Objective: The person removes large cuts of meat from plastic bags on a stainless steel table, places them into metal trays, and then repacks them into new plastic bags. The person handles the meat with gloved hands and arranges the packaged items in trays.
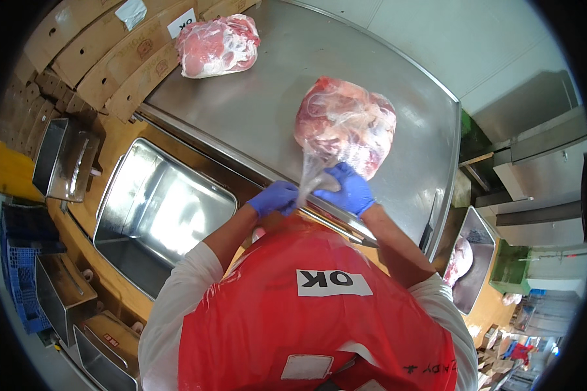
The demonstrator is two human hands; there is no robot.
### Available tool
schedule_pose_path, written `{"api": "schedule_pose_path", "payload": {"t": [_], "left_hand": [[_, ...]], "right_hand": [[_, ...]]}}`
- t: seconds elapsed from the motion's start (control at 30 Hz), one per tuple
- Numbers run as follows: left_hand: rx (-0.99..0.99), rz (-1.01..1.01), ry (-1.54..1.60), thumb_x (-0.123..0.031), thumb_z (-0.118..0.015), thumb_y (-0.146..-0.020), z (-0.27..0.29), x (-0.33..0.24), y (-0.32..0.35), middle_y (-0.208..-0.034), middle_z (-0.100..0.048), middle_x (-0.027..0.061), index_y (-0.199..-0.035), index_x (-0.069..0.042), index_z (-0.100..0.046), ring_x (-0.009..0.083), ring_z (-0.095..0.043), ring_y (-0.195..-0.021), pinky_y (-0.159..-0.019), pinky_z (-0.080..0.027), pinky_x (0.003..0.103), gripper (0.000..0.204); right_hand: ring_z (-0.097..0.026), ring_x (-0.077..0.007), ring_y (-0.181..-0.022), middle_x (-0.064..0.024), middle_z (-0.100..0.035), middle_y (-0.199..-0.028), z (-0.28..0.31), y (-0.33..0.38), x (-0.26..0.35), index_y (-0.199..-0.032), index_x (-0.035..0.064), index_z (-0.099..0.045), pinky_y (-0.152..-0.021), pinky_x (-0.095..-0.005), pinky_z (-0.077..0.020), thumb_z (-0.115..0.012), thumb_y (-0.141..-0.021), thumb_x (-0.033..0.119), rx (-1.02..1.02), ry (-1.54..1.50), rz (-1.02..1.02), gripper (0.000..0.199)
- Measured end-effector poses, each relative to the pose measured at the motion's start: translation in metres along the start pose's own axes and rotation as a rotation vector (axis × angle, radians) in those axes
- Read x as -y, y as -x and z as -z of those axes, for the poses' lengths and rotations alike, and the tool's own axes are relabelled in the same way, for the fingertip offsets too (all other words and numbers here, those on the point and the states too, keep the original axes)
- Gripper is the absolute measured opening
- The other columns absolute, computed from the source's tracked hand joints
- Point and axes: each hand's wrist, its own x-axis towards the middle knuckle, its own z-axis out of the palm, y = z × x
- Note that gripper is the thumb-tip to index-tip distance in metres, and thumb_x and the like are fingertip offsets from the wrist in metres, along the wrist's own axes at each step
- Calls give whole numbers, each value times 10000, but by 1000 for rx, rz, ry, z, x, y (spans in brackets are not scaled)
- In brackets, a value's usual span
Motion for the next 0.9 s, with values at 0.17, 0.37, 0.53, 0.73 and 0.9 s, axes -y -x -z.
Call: {"api": "schedule_pose_path", "payload": {"t": [0.17,0.37,0.53,0.73,0.9], "left_hand": [[178,-14,-160,-202,-560,-955,-16,-19,-13,-681,-575,38,-815,-47,-632,121,-547,-557,-535,-460,282,220],[481,-55,-153,-199,-558,-966,-41,-45,-12,-669,-534,15,-805,-49,-613,107,-522,-579,-567,-445,260,227],[534,-64,-407,-199,-556,-976,-61,-70,-9,-678,-568,20,-795,-28,-642,102,-547,-613,-594,-457,278,263],[62,-384,-1038,-196,-599,-912,-49,-61,-15,-722,-664,109,-780,1,-669,287,-635,-624,-648,-501,399,247],[-539,-668,-1137,-196,-662,-893,-9,-76,-37,-1231,-635,134,-1092,-79,-682,358,-590,-1108,-919,-496,445,232]], "right_hand": [[-583,-436,-1090,-235,-514,-1190,-24,11,-14,-1239,6,-572,-922,-468,-513,-811,-757,329,150,-30,-148,628],[-598,-281,-964,-150,-570,-1070,-27,81,-56,-1278,32,-503,-828,-390,-532,-706,-820,69,-229,-645,-439,503],[-605,-312,-1035,-178,-616,-1115,6,73,-41,-1351,-1,-446,-908,-420,-524,-600,-967,279,-132,-2000,-1227,498],[-612,-231,-773,-72,-642,-888,2,76,-70,-1082,95,-629,-762,-404,-535,-483,-1035,228,-517,-1893,-1096,203],[-586,-171,-746,-10,-611,-830,-13,110,-121,-1016,143,-628,-720,-359,-507,-545,-1018,277,-627,-1508,-920,157]]}}
